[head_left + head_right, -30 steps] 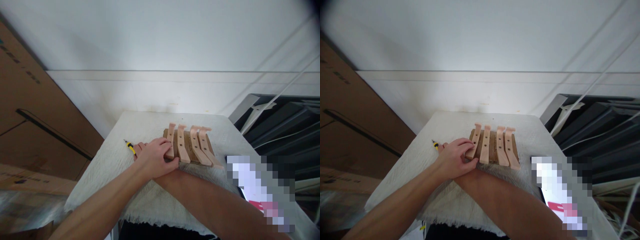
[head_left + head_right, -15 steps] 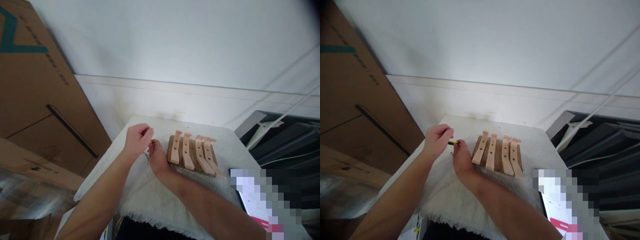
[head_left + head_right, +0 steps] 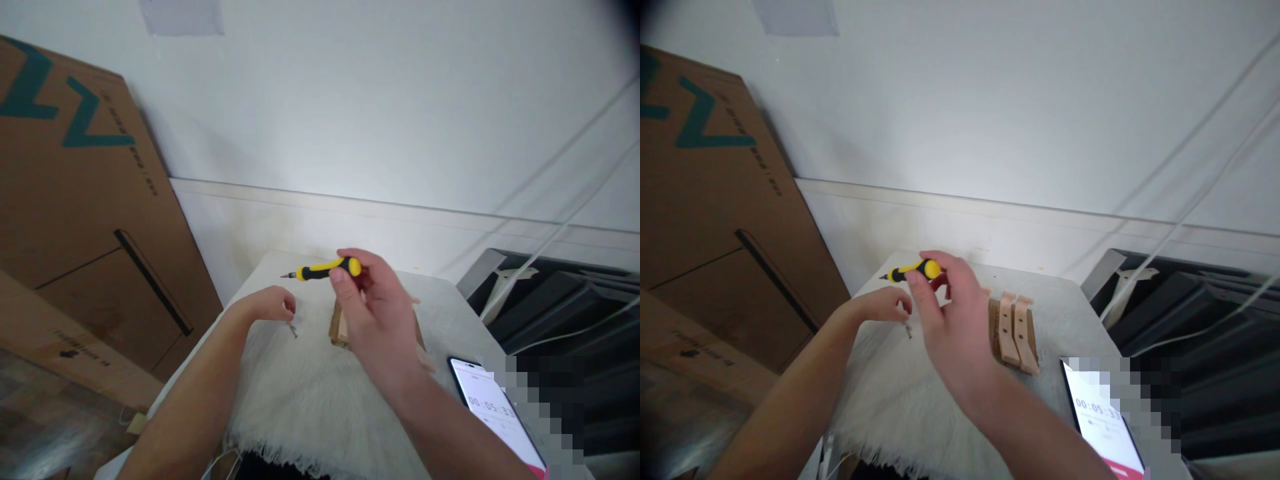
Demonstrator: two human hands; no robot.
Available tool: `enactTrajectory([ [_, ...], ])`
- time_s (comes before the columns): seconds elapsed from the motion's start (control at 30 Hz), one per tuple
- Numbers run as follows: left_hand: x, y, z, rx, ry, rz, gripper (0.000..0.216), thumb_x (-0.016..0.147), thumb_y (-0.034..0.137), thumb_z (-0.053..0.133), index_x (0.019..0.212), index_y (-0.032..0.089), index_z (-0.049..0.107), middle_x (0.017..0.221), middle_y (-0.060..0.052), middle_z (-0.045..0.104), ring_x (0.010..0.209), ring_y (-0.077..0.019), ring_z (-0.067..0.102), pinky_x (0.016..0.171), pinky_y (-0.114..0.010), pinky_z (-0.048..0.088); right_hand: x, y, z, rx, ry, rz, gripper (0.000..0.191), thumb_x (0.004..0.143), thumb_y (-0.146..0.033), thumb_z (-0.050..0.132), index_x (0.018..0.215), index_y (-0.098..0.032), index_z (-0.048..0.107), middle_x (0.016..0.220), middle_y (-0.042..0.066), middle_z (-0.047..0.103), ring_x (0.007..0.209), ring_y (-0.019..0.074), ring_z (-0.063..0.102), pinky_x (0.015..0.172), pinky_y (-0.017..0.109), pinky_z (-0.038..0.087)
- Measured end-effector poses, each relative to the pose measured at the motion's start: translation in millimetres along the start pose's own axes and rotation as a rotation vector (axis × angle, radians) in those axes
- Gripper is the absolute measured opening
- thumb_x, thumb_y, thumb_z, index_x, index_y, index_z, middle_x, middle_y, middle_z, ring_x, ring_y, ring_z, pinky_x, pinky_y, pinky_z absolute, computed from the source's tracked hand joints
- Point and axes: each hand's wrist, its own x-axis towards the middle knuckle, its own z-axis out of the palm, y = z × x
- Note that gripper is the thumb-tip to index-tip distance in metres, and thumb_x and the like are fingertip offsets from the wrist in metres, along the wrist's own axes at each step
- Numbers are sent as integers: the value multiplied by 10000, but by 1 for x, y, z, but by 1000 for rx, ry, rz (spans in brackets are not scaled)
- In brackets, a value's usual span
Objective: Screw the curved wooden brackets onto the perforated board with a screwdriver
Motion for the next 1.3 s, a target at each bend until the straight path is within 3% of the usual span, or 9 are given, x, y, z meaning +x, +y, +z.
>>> enactTrajectory([
  [0.07,2,2,7,96,-162,-15,300,616,300,705,901,206,713,851,-13,689,721,-142,567,651,-233,400,18,0,-20,-68,-29,30,277,849,-408,579,1040,-217,638,893,41,656,702,144,578,621,290,470],
  [0.13,3,4,13,130,-212,-30,410,562,320,772,952,214,701,869,-12,684,713,-144,560,623,-232,386,34,5,-35,-176,-82,49,275,808,-414,618,983,-208,668,838,35,667,657,142,570,605,291,455],
  [0.4,11,8,23,72,-242,17,110,700,196,665,803,177,698,749,1,669,674,-119,555,619,-214,382,67,40,-67,-479,-271,188,262,795,-394,607,927,-188,703,815,50,688,662,159,580,631,310,420],
  [0.57,4,8,15,51,-271,34,126,743,225,584,811,152,661,780,-27,659,696,-131,544,609,-219,382,72,43,-88,-492,-257,197,280,795,-406,599,908,-174,708,768,52,663,638,151,552,608,304,394],
  [0.67,-2,9,7,-102,-292,30,139,765,277,544,770,155,610,681,-10,611,624,-123,515,557,-213,368,72,37,-105,-472,-197,174,310,791,-454,599,864,-171,702,713,41,637,600,141,528,576,295,380],
  [0.83,9,39,-6,-377,-192,107,203,768,366,567,789,164,555,648,21,548,566,-102,464,526,-207,362,71,31,-123,-399,-172,116,351,796,-498,588,842,-168,696,664,25,618,560,126,497,540,277,369],
  [1.0,44,85,-17,-198,9,186,251,761,382,554,792,148,638,685,6,585,640,-115,492,575,-205,346,75,38,-124,-413,-158,135,328,797,-480,602,847,-169,691,715,39,637,599,135,522,575,288,392],
  [1.13,68,103,-23,-15,-46,243,241,755,334,543,763,143,689,649,7,592,624,-113,490,572,-206,315,77,41,-128,-405,-116,150,298,800,-458,609,852,-178,694,711,32,634,605,136,522,588,293,394],
  [1.3,74,109,-25,51,-78,278,206,741,269,538,661,149,685,561,26,535,553,-95,448,540,-206,272,80,40,-130,-361,-103,191,234,808,-406,619,836,-186,696,707,18,638,593,128,516,578,286,380],
])
